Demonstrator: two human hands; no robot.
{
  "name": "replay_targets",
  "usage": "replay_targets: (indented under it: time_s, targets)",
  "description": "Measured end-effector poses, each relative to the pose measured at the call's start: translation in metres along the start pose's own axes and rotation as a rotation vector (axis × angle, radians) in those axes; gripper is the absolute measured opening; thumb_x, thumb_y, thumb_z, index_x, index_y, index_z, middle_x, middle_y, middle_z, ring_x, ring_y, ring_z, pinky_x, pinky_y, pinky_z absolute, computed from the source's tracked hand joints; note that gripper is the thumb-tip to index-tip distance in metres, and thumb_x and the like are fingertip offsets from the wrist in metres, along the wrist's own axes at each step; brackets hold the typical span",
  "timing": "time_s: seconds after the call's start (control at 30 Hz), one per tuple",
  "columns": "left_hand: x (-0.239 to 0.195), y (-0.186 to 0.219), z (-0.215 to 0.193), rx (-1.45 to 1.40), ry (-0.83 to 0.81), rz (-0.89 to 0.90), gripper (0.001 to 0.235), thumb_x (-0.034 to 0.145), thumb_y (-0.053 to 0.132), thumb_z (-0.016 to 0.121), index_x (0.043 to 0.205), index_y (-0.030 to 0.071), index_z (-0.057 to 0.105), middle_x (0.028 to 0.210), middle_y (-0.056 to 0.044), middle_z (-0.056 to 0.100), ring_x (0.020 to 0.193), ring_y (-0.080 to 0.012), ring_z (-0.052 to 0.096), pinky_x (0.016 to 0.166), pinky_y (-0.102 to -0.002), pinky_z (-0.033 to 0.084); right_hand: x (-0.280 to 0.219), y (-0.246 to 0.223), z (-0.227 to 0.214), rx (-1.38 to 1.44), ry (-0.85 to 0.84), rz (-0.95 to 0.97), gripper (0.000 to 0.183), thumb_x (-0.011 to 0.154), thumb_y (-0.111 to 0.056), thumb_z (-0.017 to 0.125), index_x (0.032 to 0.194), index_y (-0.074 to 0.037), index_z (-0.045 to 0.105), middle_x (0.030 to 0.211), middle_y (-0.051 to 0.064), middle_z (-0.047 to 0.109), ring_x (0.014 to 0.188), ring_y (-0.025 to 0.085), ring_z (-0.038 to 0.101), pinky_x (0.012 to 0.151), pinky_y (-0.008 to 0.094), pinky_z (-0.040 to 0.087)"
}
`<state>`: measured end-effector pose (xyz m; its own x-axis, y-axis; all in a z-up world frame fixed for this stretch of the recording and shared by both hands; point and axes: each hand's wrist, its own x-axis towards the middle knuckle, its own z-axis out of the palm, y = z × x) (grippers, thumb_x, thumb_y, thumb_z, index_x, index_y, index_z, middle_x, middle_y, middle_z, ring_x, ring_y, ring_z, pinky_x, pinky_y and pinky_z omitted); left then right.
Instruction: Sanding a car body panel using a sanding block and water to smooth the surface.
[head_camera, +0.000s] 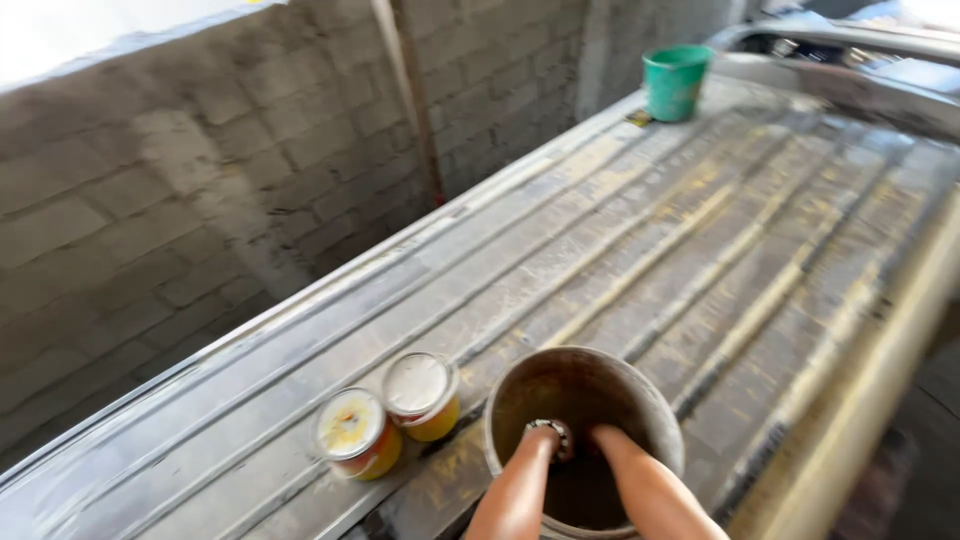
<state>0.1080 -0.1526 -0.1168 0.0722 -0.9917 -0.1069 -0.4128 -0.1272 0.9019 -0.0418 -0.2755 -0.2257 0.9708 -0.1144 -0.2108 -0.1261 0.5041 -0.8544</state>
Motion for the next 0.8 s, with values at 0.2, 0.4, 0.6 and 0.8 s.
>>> replay_targets:
  time_s: [0.2, 0.4, 0.6, 0.8]
  targets:
    - [-0.093, -0.033, -0.023, -0.133, 0.190, 0.049, 0.026, 0.086, 0.009, 0.067, 0.112, 0.004, 0.067, 0.095, -0.006, 0.069, 0.088, -0.0117, 0.061, 0.076, -0.032, 0.053, 0.094, 0.069, -0.005, 0.177, -0.276, 0.173, 0.039, 0.101, -0.023, 0.073, 0.130, 0.001, 0.060, 0.115, 0.017, 0.068, 0.099, 0.027, 0.065, 0.083, 0.044, 0.055]
    - [-0.278, 0.094, -0.111, -0.869, 0.428, 0.257, 0.046, 0.089, 0.025, 0.070, 0.131, 0.005, 0.063, 0.119, -0.005, 0.068, 0.111, -0.0155, 0.063, 0.100, -0.031, 0.051, 0.031, -0.109, 0.286, -0.006, -0.247, 0.009, 0.064, 0.077, -0.041, 0.079, 0.127, -0.005, 0.062, 0.105, 0.004, 0.072, 0.089, 0.013, 0.068, 0.075, 0.031, 0.055]
    - [-0.498, 0.040, -0.134, -1.134, 1.068, -0.085, 0.043, 0.092, 0.047, 0.067, 0.115, 0.011, 0.069, 0.089, -0.006, 0.071, 0.072, -0.0190, 0.066, 0.058, -0.036, 0.051, 0.083, -0.029, 0.525, -0.862, -0.331, -0.256, 0.017, 0.098, -0.014, 0.070, 0.092, -0.003, 0.059, 0.079, 0.003, 0.054, 0.071, 0.008, 0.048, 0.061, 0.027, 0.043]
    - [-0.638, -0.150, -0.100, -1.027, 1.443, -0.127, 0.032, 0.084, 0.023, 0.076, 0.111, 0.006, 0.073, 0.094, -0.008, 0.074, 0.081, -0.0155, 0.072, 0.070, -0.032, 0.058, 0.080, 0.057, 0.636, -0.448, -0.358, -0.119, 0.019, 0.096, -0.013, 0.071, 0.092, -0.005, 0.055, 0.083, -0.002, 0.056, 0.074, 0.008, 0.056, 0.069, 0.031, 0.060]
